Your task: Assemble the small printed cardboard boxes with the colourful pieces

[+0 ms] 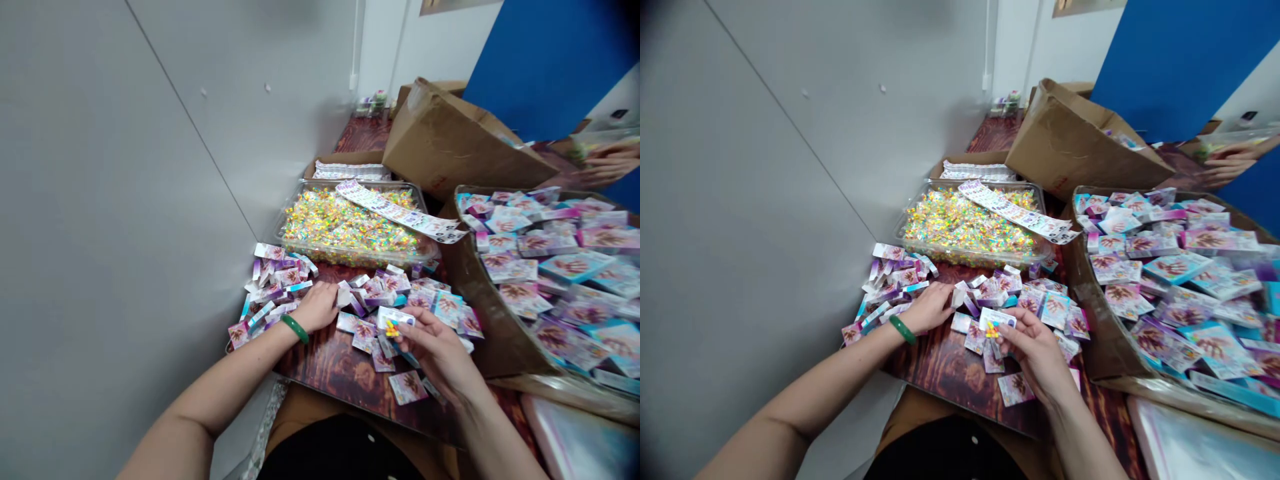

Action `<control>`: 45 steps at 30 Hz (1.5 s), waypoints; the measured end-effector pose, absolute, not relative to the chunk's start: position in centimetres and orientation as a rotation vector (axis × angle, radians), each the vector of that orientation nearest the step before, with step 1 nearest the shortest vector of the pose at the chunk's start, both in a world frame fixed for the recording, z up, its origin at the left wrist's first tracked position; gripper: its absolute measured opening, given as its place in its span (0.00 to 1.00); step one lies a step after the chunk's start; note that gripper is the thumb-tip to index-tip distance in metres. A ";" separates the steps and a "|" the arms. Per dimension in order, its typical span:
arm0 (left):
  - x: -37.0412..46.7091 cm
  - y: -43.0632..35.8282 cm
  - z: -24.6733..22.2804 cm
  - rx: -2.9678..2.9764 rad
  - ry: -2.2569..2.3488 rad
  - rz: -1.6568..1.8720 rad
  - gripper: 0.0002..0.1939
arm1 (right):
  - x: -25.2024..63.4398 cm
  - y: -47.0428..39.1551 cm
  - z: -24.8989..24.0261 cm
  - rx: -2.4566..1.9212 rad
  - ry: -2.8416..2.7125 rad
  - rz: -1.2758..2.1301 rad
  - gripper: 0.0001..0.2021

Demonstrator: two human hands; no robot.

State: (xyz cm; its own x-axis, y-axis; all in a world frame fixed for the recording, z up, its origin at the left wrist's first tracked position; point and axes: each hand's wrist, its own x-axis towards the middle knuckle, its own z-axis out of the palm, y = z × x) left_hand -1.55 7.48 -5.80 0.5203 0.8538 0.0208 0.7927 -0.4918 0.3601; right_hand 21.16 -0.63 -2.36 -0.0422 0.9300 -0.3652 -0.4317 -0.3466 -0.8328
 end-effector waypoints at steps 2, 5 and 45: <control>-1.3 7.1 -5.6 2.460 1.366 0.320 0.16 | 21.1 -0.6 -2.3 -1.168 -0.695 1.524 0.17; -0.7 5.9 -4.4 2.427 1.309 0.402 0.17 | 20.5 -0.4 -2.1 -1.219 -0.803 1.350 0.16; 2.0 2.7 -3.3 2.398 1.115 0.567 0.27 | 22.7 2.8 0.7 -1.470 -1.256 1.278 0.11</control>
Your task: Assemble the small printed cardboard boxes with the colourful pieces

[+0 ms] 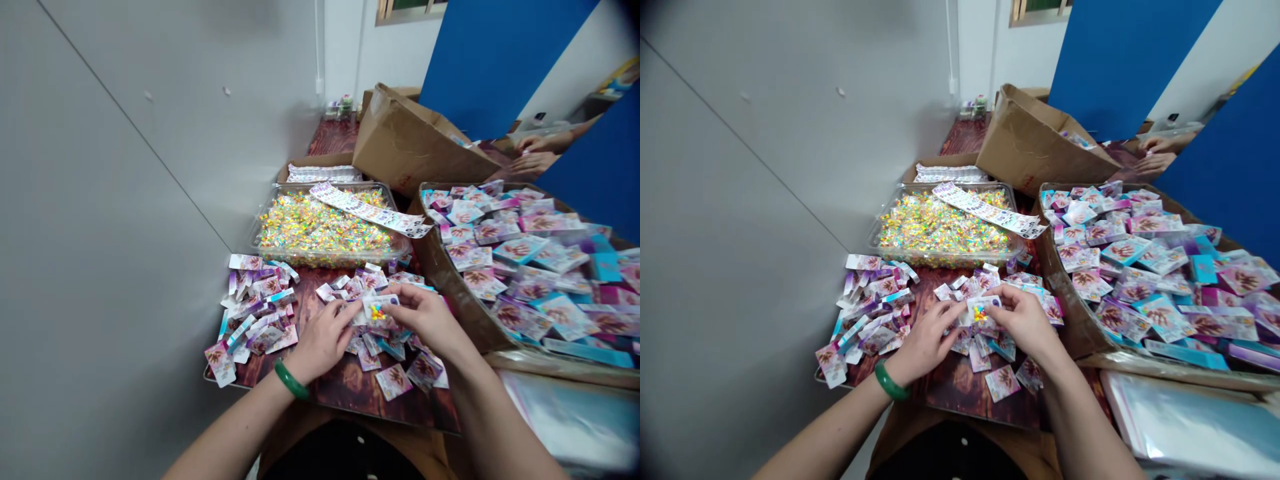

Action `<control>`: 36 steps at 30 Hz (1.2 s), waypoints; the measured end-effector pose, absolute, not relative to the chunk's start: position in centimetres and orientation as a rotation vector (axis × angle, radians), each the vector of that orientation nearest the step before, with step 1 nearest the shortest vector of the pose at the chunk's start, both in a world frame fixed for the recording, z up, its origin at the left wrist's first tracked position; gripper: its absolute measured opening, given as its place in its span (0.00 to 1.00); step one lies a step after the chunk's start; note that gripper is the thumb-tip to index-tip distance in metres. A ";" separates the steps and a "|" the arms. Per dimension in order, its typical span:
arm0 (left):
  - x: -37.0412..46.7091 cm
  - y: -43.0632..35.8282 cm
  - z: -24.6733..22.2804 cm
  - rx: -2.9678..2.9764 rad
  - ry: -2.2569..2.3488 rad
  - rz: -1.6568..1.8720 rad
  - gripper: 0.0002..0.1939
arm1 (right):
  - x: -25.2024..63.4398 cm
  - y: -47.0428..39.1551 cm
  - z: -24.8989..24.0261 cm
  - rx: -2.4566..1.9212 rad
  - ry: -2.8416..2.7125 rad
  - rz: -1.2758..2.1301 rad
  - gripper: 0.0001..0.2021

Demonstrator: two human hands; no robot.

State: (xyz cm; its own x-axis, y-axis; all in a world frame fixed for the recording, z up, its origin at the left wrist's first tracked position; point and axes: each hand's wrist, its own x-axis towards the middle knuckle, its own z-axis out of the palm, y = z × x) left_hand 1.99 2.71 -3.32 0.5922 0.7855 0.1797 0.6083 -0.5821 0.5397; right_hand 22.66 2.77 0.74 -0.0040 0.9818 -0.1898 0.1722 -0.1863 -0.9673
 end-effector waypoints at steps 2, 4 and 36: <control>2.1 2.7 -3.2 2.374 1.132 0.601 0.31 | 22.4 2.6 0.7 -1.444 -1.293 1.291 0.10; 2.2 2.6 -3.3 2.371 1.135 0.623 0.33 | 22.0 2.5 0.6 -1.494 -1.398 1.181 0.09; 3.4 2.8 -5.8 2.130 1.344 0.875 0.33 | 19.1 3.7 -3.0 -1.567 -1.484 0.983 0.05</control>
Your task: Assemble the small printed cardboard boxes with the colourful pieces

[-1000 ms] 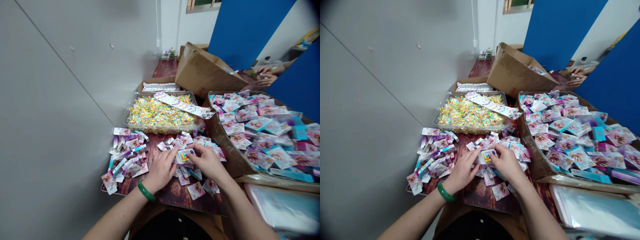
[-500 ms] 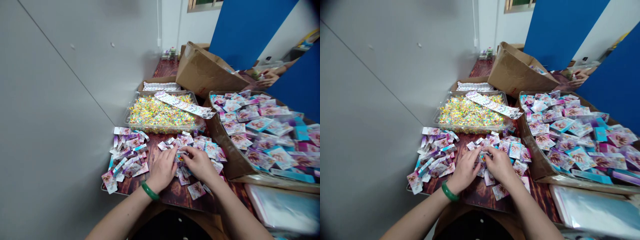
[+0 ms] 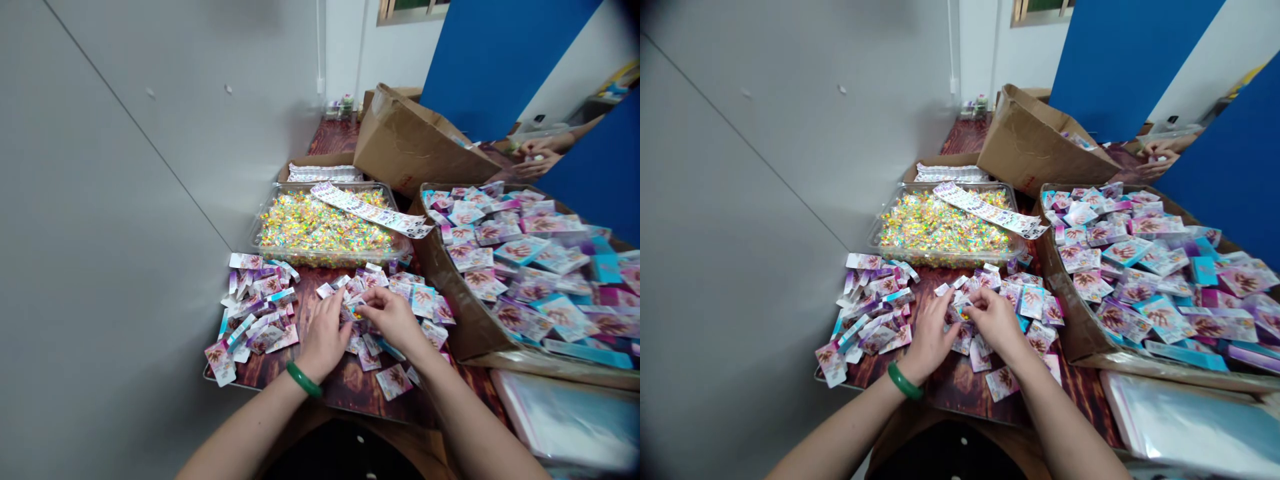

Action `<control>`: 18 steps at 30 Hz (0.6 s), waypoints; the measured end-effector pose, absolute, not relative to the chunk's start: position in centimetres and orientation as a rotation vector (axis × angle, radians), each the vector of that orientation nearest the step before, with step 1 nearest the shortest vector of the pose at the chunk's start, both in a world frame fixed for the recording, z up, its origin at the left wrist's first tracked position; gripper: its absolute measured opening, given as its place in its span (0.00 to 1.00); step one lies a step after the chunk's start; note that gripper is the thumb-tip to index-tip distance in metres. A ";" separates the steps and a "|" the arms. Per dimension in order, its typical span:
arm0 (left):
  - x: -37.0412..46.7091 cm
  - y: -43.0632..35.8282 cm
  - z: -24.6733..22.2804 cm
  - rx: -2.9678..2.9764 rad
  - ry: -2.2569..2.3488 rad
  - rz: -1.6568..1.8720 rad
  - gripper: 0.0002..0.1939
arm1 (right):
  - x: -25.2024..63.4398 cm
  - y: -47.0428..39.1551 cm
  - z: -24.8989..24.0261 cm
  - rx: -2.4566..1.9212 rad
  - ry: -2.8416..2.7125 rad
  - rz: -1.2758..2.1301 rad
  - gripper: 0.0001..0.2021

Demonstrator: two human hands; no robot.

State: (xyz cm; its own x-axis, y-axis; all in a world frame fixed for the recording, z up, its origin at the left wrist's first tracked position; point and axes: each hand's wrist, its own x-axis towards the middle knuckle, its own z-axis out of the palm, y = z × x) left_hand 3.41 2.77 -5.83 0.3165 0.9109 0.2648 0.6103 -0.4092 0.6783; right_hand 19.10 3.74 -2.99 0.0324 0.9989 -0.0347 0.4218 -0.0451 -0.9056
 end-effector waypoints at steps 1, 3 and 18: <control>3.5 2.9 -5.9 2.076 1.354 0.908 0.32 | 19.0 3.8 -2.9 -1.546 -1.515 0.958 0.04; 3.5 3.4 -5.9 1.938 1.367 0.968 0.26 | 19.0 3.9 -2.7 -1.489 -1.608 0.887 0.06; 2.1 3.2 -2.9 0.911 1.099 0.888 0.17 | 19.0 4.3 0.5 -1.495 -1.796 0.797 0.08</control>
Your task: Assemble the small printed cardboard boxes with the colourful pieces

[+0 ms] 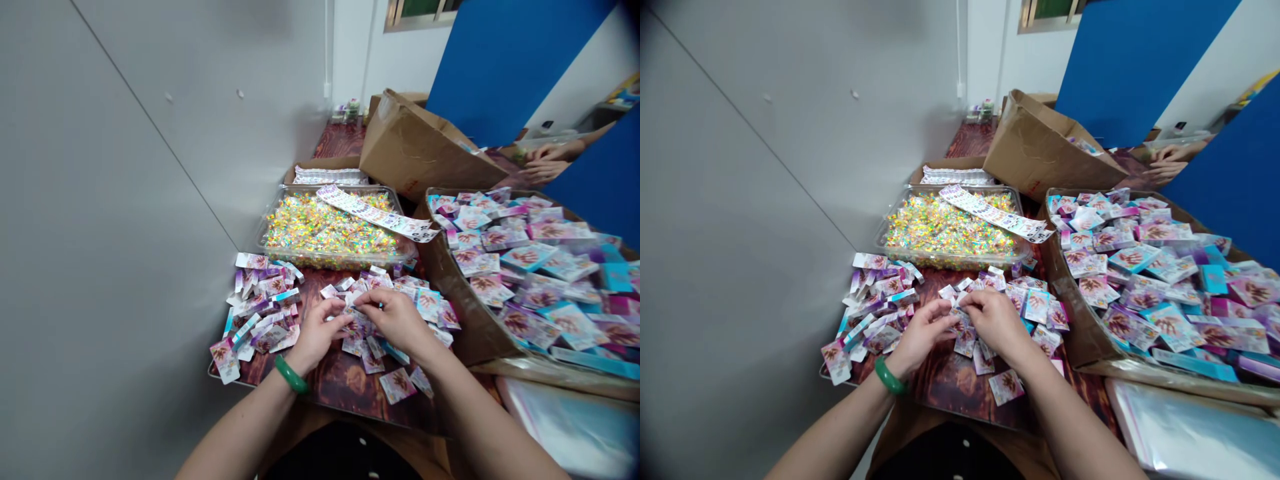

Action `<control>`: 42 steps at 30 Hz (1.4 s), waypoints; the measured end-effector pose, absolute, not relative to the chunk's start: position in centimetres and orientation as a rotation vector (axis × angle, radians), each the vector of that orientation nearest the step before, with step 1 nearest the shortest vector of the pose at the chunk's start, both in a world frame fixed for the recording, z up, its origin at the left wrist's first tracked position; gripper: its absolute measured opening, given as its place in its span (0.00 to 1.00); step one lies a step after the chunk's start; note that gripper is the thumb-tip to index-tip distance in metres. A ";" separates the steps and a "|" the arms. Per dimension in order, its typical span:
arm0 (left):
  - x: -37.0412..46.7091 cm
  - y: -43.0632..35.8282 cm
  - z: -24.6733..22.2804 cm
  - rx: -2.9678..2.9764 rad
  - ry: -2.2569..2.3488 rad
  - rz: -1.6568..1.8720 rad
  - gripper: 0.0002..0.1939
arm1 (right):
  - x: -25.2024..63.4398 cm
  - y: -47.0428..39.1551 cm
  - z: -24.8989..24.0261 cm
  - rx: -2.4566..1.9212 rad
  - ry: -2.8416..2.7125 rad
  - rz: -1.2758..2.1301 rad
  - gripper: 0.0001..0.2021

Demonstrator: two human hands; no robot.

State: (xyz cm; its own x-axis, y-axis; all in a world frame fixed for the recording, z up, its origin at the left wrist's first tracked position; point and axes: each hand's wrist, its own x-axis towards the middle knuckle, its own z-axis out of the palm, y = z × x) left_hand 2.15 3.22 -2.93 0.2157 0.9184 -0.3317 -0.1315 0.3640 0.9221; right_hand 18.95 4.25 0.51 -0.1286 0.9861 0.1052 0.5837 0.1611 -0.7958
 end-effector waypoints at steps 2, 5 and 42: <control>2.2 3.4 -2.8 0.922 1.102 0.932 0.17 | 19.0 4.5 1.5 -1.506 -1.745 0.810 0.07; 2.1 3.6 -2.9 0.980 1.091 0.964 0.16 | 19.0 4.7 2.5 -1.521 -1.734 0.859 0.06; 2.7 3.4 -3.2 0.493 0.754 0.963 0.17 | 18.0 2.7 -1.5 -1.145 -1.682 0.754 0.08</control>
